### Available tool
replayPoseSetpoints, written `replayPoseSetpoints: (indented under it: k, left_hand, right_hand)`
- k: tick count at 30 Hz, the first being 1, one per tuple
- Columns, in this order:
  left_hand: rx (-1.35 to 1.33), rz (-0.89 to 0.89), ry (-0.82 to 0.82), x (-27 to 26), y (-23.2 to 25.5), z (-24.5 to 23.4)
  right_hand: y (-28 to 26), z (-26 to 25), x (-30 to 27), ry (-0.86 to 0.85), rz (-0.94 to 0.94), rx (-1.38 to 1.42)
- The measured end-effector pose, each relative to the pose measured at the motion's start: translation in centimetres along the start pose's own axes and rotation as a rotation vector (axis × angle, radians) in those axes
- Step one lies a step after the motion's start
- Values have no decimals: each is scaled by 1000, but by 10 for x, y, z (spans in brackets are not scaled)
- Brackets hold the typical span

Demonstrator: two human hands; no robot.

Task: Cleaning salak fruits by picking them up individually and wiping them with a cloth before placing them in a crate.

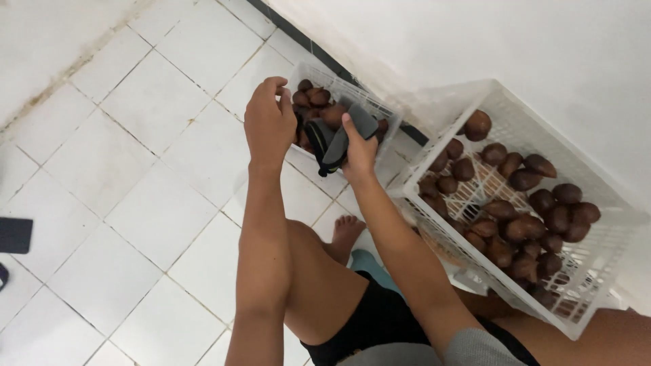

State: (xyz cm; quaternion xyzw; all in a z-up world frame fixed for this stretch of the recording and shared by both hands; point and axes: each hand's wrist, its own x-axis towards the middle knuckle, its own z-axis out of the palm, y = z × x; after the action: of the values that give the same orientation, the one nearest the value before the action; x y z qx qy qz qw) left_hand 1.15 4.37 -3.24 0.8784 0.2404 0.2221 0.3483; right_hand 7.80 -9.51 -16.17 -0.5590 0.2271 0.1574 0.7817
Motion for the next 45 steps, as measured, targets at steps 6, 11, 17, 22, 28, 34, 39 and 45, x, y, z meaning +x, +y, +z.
replayPoseSetpoints:
  k: [6, 11, 17, 22, 28, 34, 39, 45]
  left_hand:
    - [153, -98, -55, 21, -27, 14]
    - [196, -142, -116, 27, -35, 16]
    - [158, -81, -35, 27, -32, 18]
    - [135, -78, 15, 31, -29, 22]
    - [137, -60, -10, 33, -23, 26]
    - [156, -49, -18, 33, -21, 31]
    - [261, -98, -233, 39, -34, 46]
    - [328, -55, -107, 32, -46, 66]
  right_hand:
    - [126, -21, 80, 92, 20, -242]
    - [213, -58, 129, 159, -28, -667]
    - [214, -57, 142, 175, 91, -792]
    - [187, -39, 135, 182, 227, -829]
    - [184, -43, 128, 161, 250, -715]
    - [177, -51, 97, 170, 112, -495]
    - [118, -29, 35, 154, 34, -219]
    - [3, -25, -58, -24, -88, -143]
